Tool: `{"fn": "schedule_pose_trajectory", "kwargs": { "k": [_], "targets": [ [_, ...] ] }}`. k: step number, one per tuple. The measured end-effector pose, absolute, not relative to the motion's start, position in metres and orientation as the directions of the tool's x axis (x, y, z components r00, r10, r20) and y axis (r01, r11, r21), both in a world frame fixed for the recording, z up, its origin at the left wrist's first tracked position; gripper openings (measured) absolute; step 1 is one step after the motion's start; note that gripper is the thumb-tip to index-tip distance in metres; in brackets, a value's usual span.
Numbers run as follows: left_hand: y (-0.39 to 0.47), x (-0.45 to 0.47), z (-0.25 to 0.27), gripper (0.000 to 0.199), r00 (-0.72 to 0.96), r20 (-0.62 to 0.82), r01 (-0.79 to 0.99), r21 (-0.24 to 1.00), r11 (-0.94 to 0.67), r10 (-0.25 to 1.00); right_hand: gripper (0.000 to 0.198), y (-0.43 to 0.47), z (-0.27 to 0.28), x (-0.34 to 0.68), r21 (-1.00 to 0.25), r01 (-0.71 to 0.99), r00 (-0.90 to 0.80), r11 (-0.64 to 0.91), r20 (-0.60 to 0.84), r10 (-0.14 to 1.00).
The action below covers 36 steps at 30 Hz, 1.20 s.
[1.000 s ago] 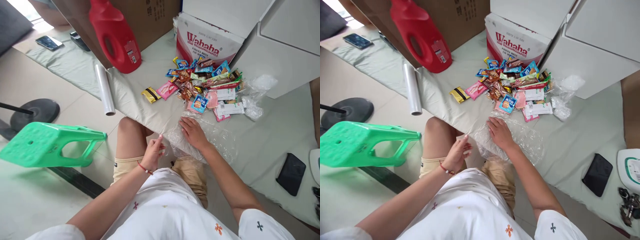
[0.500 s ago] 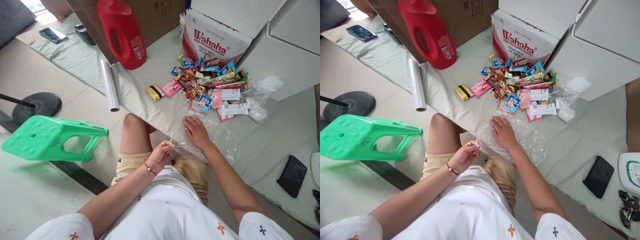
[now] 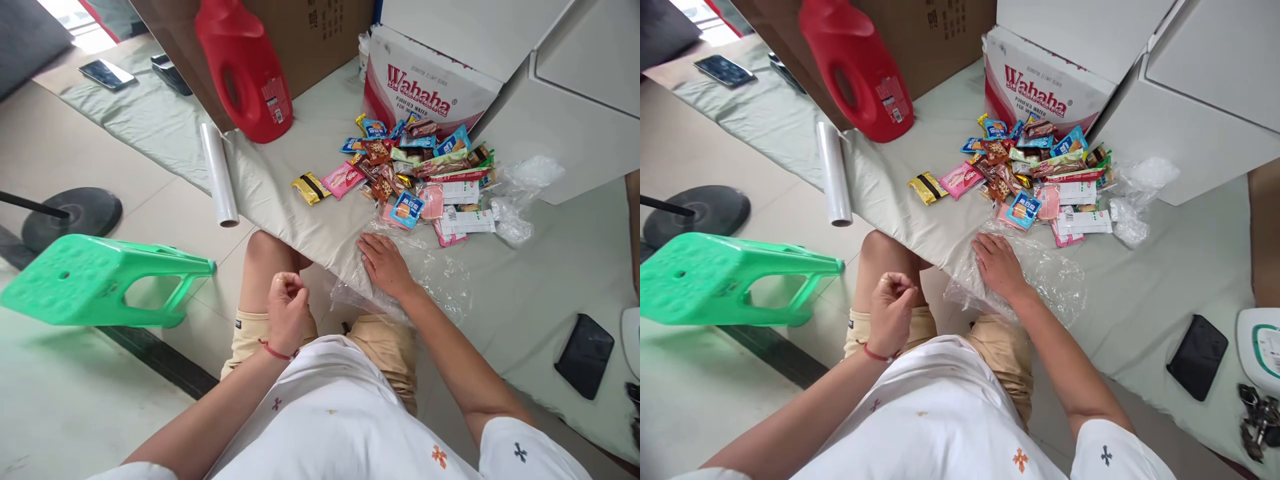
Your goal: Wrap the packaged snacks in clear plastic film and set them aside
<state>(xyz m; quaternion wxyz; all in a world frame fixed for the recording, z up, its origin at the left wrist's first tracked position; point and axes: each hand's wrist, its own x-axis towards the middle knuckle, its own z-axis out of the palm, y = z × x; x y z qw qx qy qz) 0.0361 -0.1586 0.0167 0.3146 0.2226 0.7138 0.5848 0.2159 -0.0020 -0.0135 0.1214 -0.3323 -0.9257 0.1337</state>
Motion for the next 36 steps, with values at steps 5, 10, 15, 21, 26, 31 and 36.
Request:
{"fn": "schedule_pose_trajectory", "kwargs": {
  "k": [5,10,15,21,26,31,36],
  "targets": [
    [-0.093,0.069,0.045,0.023,0.003,0.282,0.489,0.837,-0.248,0.959,0.046,-0.014,-0.021,0.214,-0.342,0.533,-0.781,0.774,0.153,0.605],
    [-0.014,0.08,0.02,0.035,0.192,0.129,0.715,0.661,-0.229,0.973,0.044,-0.022,-0.021,0.219,-0.342,0.524,-0.795,0.78,0.132,0.592],
    [0.009,0.075,0.011,0.043,0.356,-0.011,0.77,0.571,-0.286,0.935,0.036,-0.026,-0.013,0.222,-0.338,0.506,-0.811,0.793,0.125,0.571],
    [0.006,0.07,0.004,0.05,0.316,0.028,0.795,0.538,-0.281,0.948,0.042,-0.04,-0.007,0.225,-0.394,0.502,-0.8,0.77,0.129,0.586],
    [0.001,0.071,-0.003,0.053,0.336,0.076,0.838,0.432,-0.334,0.939,0.043,-0.05,0.002,0.248,-0.492,0.451,-0.793,0.745,0.164,0.587],
    [-0.001,0.073,-0.009,0.056,0.359,0.131,0.869,0.316,-0.382,0.924,0.043,-0.041,0.003,0.304,-0.354,0.726,-0.574,0.589,0.159,0.803],
    [0.002,0.069,-0.011,0.059,0.373,0.108,0.87,0.305,-0.388,0.922,0.048,-0.013,-0.004,0.375,-0.183,0.942,-0.255,0.28,0.151,0.955]
  ]
}}
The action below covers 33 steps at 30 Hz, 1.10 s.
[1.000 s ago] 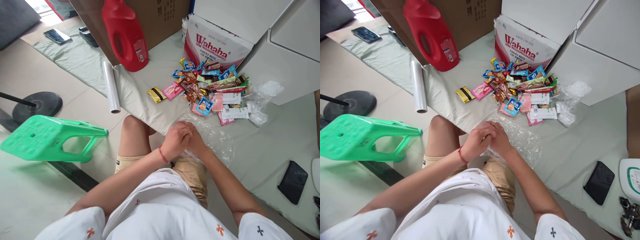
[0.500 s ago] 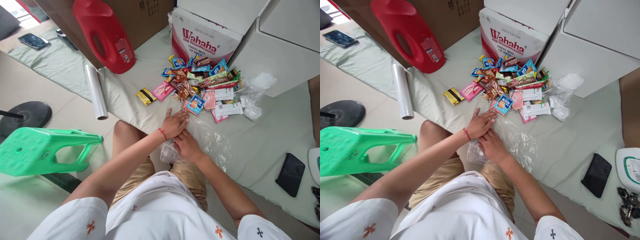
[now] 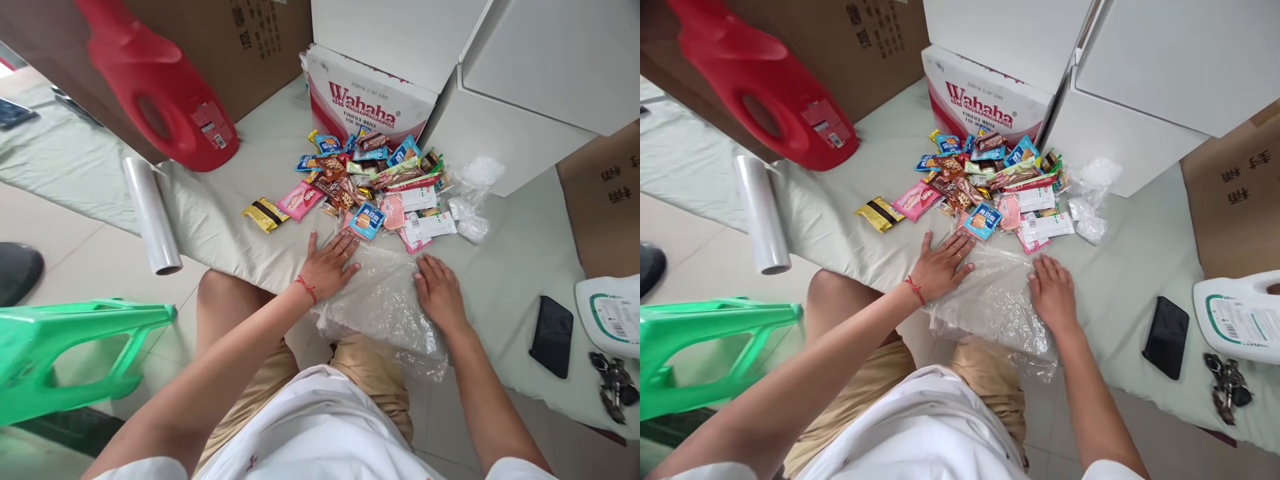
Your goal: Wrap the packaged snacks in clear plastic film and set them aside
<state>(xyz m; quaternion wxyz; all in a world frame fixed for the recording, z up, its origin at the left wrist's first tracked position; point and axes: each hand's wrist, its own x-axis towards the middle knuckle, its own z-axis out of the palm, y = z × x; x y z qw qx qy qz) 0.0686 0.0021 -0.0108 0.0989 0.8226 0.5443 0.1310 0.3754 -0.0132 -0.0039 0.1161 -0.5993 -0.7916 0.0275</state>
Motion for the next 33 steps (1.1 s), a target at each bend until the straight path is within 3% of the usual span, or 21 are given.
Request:
{"fn": "schedule_pose_trajectory", "kwargs": {
  "k": [3,5,7,9,11,15,18,23,27,29,31,33],
  "targets": [
    [0.006,0.066,-0.008,0.061,0.374,0.074,0.867,0.327,-0.376,0.925,0.048,-0.007,0.007,0.388,-0.219,0.955,-0.133,0.198,0.277,0.951],
    [0.009,0.064,-0.004,0.061,0.371,0.037,0.858,0.369,-0.358,0.928,0.044,-0.016,0.019,0.37,-0.289,0.915,-0.172,0.281,0.352,0.92],
    [0.013,0.061,0.003,0.059,0.354,-0.008,0.84,0.442,-0.314,0.935,0.039,-0.036,0.03,0.337,-0.358,0.81,-0.34,0.465,0.359,0.869],
    [0.013,0.058,0.013,0.053,0.326,-0.032,0.821,0.505,-0.266,0.945,0.036,-0.059,0.034,0.298,-0.41,0.659,-0.568,0.63,0.278,0.775],
    [0.007,0.059,0.026,0.046,0.274,0.025,0.829,0.5,-0.249,0.961,0.036,-0.076,0.03,0.267,-0.415,0.598,-0.683,0.686,0.184,0.706],
    [-0.019,0.075,0.048,0.037,0.207,0.207,0.868,0.412,-0.277,0.956,0.041,-0.083,0.012,0.244,-0.396,0.62,-0.709,0.677,0.085,0.7],
    [-0.033,0.094,0.043,0.036,0.298,0.112,0.849,0.424,-0.317,0.948,0.042,-0.086,0.004,0.248,-0.419,0.626,-0.703,0.658,0.062,0.708],
    [-0.041,0.111,0.007,0.049,0.234,0.086,0.895,0.37,-0.249,0.968,0.052,-0.114,0.008,0.259,-0.456,0.619,-0.695,0.639,0.061,0.717],
    [-0.047,0.112,-0.006,0.055,0.255,0.094,0.903,0.334,-0.272,0.962,0.034,-0.113,0.024,0.266,-0.645,0.524,-0.656,0.556,0.111,0.747],
    [-0.049,0.111,-0.007,0.056,0.286,0.089,0.901,0.314,-0.299,0.954,0.034,-0.095,0.028,0.276,-0.695,0.496,-0.608,0.521,0.15,0.779],
    [-0.049,0.11,-0.007,0.058,0.311,0.083,0.899,0.297,-0.322,0.947,0.038,-0.069,0.024,0.296,-0.618,0.534,-0.628,0.576,0.166,0.76],
    [-0.048,0.109,-0.006,0.06,0.311,0.073,0.902,0.292,-0.319,0.948,0.042,-0.038,0.016,0.326,-0.446,0.616,-0.684,0.649,0.105,0.722]
  ]
}}
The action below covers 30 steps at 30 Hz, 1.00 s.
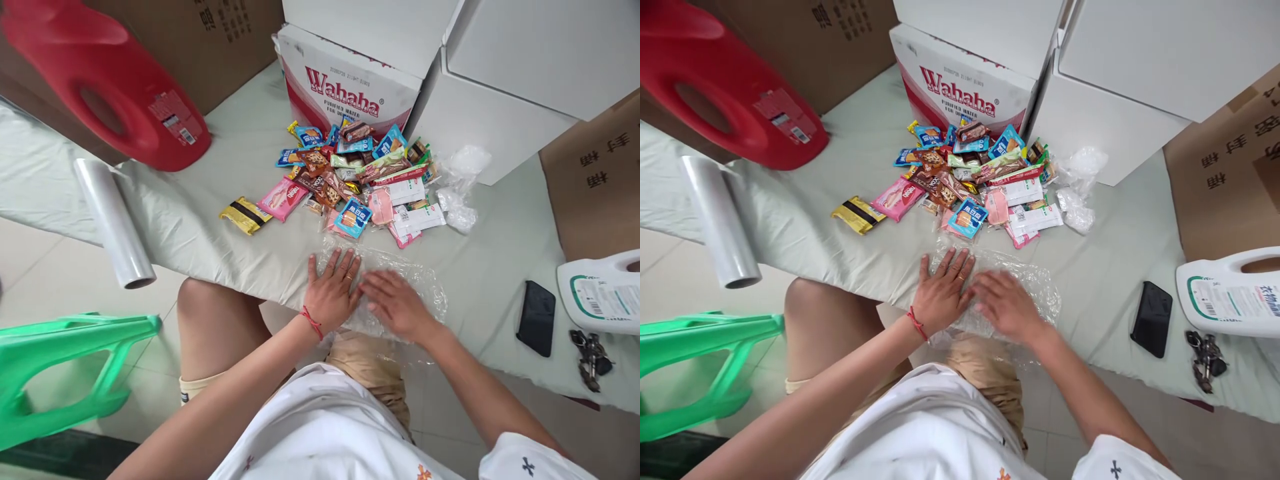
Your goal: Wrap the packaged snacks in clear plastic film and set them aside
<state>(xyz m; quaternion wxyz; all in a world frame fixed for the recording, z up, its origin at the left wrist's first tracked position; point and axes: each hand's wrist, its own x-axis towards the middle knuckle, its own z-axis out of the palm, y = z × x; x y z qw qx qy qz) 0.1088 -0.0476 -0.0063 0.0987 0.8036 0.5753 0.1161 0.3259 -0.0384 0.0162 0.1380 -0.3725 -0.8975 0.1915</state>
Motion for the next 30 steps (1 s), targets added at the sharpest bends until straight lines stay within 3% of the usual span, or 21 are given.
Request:
{"fn": "schedule_pose_trajectory", "kwargs": {
  "k": [2,4,7,9,11,13,18,22,26,30],
  "targets": [
    [-0.046,0.108,-0.006,0.062,0.302,0.067,0.904,0.297,-0.308,0.951,0.046,-0.011,0.01,0.36,-0.291,0.751,-0.618,0.593,0.009,0.786],
    [-0.046,0.107,-0.005,0.062,0.296,0.065,0.902,0.309,-0.301,0.953,0.047,0.007,0.01,0.387,-0.188,0.881,-0.438,0.434,0.025,0.899],
    [-0.045,0.108,-0.003,0.062,0.288,0.06,0.898,0.33,-0.292,0.956,0.047,0.011,0.018,0.393,-0.22,0.924,-0.284,0.313,0.156,0.946],
    [-0.045,0.107,-0.002,0.064,0.288,0.055,0.897,0.335,-0.289,0.956,0.044,0.0,0.023,0.377,-0.277,0.857,-0.397,0.435,0.185,0.899],
    [-0.045,0.105,-0.002,0.066,0.29,0.057,0.898,0.331,-0.292,0.955,0.042,-0.012,0.021,0.359,-0.29,0.737,-0.602,0.61,0.129,0.788],
    [-0.044,0.101,-0.002,0.066,0.295,0.062,0.898,0.322,-0.299,0.953,0.044,-0.018,0.015,0.353,-0.275,0.676,-0.699,0.684,0.053,0.713],
    [-0.039,0.087,-0.001,0.063,0.344,0.053,0.886,0.312,-0.342,0.938,0.042,0.002,0.015,0.395,-0.224,0.864,-0.441,0.451,0.097,0.892],
    [-0.037,0.084,-0.001,0.061,0.353,0.055,0.886,0.301,-0.352,0.934,0.046,0.047,0.039,0.415,-0.113,0.907,-0.385,0.407,0.172,0.907],
    [-0.037,0.085,-0.001,0.061,0.35,0.05,0.89,0.295,-0.349,0.935,0.069,0.096,0.052,0.409,0.018,0.869,-0.493,0.495,-0.049,0.868],
    [-0.038,0.085,-0.001,0.061,0.337,0.054,0.888,0.313,-0.336,0.94,0.063,0.116,0.057,0.416,0.111,0.835,-0.518,0.539,-0.174,0.838]
  ]
}}
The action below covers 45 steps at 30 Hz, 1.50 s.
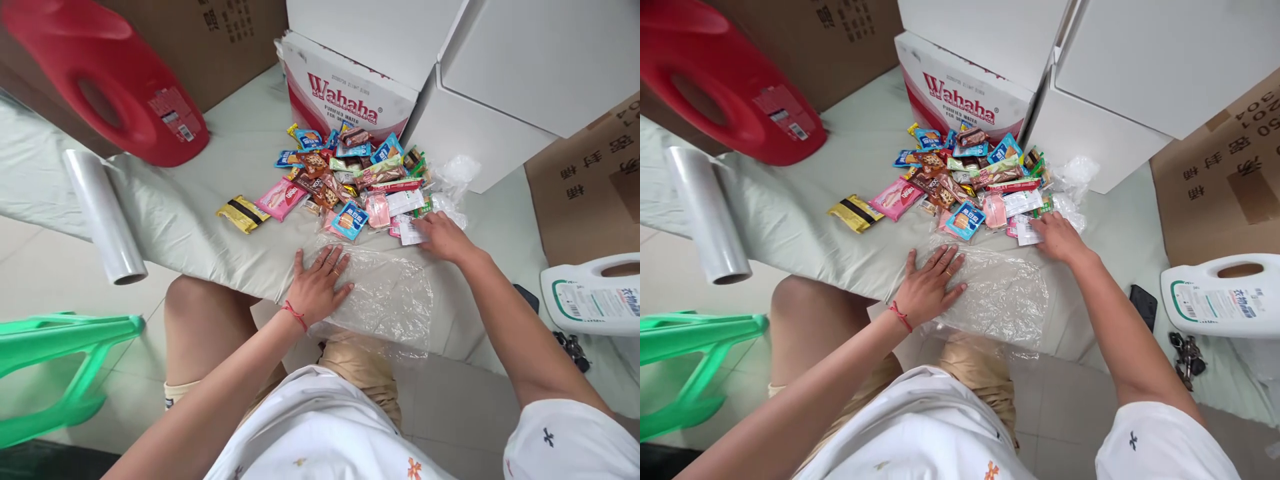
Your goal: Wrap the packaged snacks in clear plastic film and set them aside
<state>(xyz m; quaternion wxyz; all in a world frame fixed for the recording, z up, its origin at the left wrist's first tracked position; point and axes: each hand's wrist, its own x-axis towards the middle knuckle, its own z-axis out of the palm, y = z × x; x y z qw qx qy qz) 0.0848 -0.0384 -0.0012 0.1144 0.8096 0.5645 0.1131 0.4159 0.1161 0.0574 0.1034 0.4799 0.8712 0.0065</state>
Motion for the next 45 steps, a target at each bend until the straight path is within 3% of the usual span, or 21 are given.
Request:
{"fn": "schedule_pose_trajectory", "kwargs": {
  "k": [8,15,19,23,25,29,30,35,39,42,45],
  "targets": [
    [-0.039,0.084,-0.004,0.06,0.324,0.06,0.887,0.329,-0.325,0.944,0.055,0.156,0.081,0.384,0.142,0.792,-0.598,0.593,-0.016,0.802],
    [-0.039,0.085,-0.004,0.061,0.336,0.076,0.879,0.333,-0.341,0.939,0.057,0.193,0.071,0.346,0.259,0.718,-0.627,0.647,-0.163,0.761],
    [-0.04,0.085,-0.003,0.06,0.31,0.07,0.885,0.343,-0.315,0.948,0.044,0.174,0.094,0.358,0.317,0.804,-0.462,0.504,-0.202,0.864],
    [-0.04,0.085,-0.003,0.059,0.308,0.074,0.876,0.366,-0.313,0.948,0.045,0.122,0.122,0.386,0.346,0.895,-0.254,0.28,-0.121,0.96],
    [-0.039,0.084,-0.003,0.057,0.311,0.082,0.866,0.385,-0.318,0.947,0.047,0.084,0.127,0.392,0.286,0.926,-0.209,0.246,-0.155,0.966],
    [-0.038,0.082,-0.002,0.055,0.307,0.085,0.848,0.427,-0.313,0.948,0.049,0.006,0.112,0.36,-0.117,0.879,-0.469,0.461,-0.382,0.796],
    [-0.037,0.082,-0.002,0.055,0.305,0.08,0.845,0.437,-0.308,0.949,0.048,-0.009,0.106,0.346,-0.167,0.861,-0.505,0.481,-0.404,0.763],
    [-0.035,0.081,0.001,0.055,0.299,0.049,0.843,0.455,-0.287,0.953,0.056,-0.041,0.079,0.297,-0.129,0.892,-0.448,0.433,-0.381,0.809],
    [-0.036,0.082,0.0,0.053,0.295,0.047,0.856,0.431,-0.286,0.954,0.066,-0.043,0.066,0.303,-0.201,0.89,-0.456,0.41,-0.336,0.824],
    [-0.037,0.083,-0.003,0.053,0.3,0.067,0.864,0.404,-0.301,0.952,0.057,-0.042,0.063,0.31,-0.228,0.905,-0.417,0.36,-0.307,0.855],
    [-0.038,0.083,-0.005,0.053,0.304,0.077,0.875,0.372,-0.31,0.95,0.035,-0.041,0.062,0.307,-0.248,0.913,-0.386,0.323,-0.276,0.88]
  ]
}}
